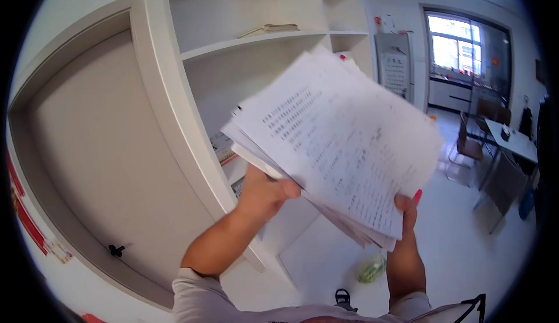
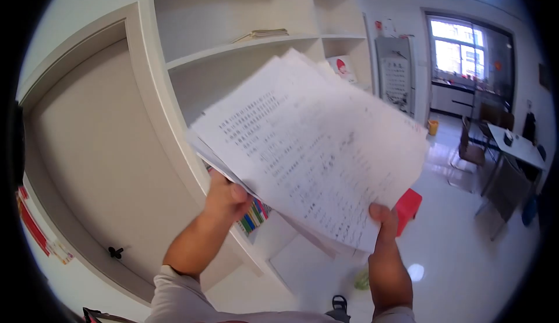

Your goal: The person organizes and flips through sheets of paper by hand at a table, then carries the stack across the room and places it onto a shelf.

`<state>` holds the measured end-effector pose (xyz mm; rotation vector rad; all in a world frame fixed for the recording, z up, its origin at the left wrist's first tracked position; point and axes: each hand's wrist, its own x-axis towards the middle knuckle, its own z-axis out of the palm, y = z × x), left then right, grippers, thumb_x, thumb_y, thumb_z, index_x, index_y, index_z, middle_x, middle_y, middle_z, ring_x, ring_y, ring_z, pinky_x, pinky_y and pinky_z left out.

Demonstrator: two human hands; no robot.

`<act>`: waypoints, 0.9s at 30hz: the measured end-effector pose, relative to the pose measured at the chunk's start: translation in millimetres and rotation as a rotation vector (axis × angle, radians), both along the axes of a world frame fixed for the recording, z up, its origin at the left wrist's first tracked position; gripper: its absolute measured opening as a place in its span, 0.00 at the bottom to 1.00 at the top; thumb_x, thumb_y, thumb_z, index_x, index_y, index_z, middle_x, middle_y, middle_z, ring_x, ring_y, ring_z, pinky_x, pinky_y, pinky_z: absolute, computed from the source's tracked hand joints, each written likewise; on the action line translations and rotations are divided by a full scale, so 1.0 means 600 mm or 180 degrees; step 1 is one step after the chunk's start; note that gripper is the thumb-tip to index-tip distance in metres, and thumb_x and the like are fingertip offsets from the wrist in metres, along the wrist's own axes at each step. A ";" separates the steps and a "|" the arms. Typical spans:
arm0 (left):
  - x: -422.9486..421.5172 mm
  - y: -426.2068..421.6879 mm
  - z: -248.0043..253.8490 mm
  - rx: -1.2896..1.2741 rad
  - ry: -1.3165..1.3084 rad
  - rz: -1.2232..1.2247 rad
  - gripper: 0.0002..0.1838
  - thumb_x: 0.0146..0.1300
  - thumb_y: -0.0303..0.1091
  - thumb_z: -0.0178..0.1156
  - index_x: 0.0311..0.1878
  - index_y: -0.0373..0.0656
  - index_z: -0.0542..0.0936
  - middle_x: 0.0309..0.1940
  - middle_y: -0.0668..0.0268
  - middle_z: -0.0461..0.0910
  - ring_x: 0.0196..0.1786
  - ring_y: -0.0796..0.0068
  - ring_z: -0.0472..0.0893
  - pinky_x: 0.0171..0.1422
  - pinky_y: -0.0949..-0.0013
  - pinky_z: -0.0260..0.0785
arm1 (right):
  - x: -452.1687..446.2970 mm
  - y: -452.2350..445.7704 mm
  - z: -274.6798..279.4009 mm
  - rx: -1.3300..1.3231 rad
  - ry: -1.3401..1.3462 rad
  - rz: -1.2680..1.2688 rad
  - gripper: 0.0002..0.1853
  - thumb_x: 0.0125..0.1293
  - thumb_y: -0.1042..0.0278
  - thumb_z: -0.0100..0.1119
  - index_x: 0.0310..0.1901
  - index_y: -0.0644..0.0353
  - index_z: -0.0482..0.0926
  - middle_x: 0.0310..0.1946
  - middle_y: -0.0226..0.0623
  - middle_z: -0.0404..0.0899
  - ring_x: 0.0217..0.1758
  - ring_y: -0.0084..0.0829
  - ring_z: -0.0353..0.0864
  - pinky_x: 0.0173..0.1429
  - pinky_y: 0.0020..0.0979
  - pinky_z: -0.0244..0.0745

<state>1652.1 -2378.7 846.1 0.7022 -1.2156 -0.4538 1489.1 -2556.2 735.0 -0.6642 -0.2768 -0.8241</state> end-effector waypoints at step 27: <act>0.285 -0.117 0.351 -0.0276 -0.0424 0.3807 0.31 0.57 0.31 0.70 0.60 0.30 0.69 0.49 0.52 0.77 0.51 0.65 0.80 0.49 0.68 0.78 | 0.727 -0.332 0.665 -0.3495 0.0273 0.0823 0.22 0.66 0.56 0.57 0.49 0.70 0.77 0.47 0.47 0.80 0.47 0.46 0.82 0.54 0.38 0.82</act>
